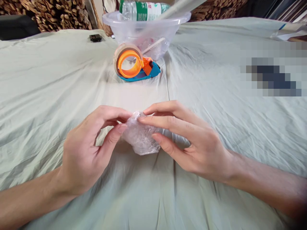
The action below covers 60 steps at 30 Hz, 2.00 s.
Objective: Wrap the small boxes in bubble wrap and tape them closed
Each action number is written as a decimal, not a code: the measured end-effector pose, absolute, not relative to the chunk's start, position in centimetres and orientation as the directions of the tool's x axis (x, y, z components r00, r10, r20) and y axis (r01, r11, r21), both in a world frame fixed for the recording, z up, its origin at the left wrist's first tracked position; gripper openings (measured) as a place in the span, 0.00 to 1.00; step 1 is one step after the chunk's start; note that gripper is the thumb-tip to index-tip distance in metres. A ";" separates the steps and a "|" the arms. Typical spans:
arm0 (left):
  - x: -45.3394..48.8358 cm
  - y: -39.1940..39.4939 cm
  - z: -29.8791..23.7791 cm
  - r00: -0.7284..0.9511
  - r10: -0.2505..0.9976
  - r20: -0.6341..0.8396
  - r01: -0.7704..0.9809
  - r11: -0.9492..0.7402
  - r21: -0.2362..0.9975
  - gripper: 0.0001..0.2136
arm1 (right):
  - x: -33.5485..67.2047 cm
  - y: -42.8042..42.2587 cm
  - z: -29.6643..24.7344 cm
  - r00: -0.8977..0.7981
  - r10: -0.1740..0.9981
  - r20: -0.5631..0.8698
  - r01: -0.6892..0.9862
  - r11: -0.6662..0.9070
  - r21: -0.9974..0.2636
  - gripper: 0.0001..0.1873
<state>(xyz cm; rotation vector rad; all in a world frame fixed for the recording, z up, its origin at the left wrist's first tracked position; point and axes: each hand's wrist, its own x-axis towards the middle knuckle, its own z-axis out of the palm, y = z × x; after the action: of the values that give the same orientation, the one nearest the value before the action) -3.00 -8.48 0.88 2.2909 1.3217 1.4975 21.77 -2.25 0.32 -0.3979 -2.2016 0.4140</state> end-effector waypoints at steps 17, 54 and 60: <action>-3.1 -8.7 0.0 0.407 0.708 0.577 0.658 -0.665 0.353 0.32 | 22.0 -1.7 0.6 -0.539 0.541 0.645 0.208 0.828 -0.521 0.05; -3.3 -9.1 0.7 0.403 0.728 0.555 0.598 -0.668 0.443 0.32 | 22.0 -2.2 0.8 -0.648 0.460 0.607 0.026 0.810 -0.586 0.11; -2.9 -9.3 0.3 0.270 0.827 0.493 0.598 -0.545 0.588 0.29 | 22.2 -2.9 1.2 -0.616 0.491 0.616 0.130 0.835 -0.535 0.12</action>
<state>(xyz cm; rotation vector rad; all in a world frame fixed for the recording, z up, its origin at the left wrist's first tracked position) -2.90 -9.35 0.33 2.2590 1.3107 1.1473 22.20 -2.93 1.15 -0.4519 -2.2013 0.5704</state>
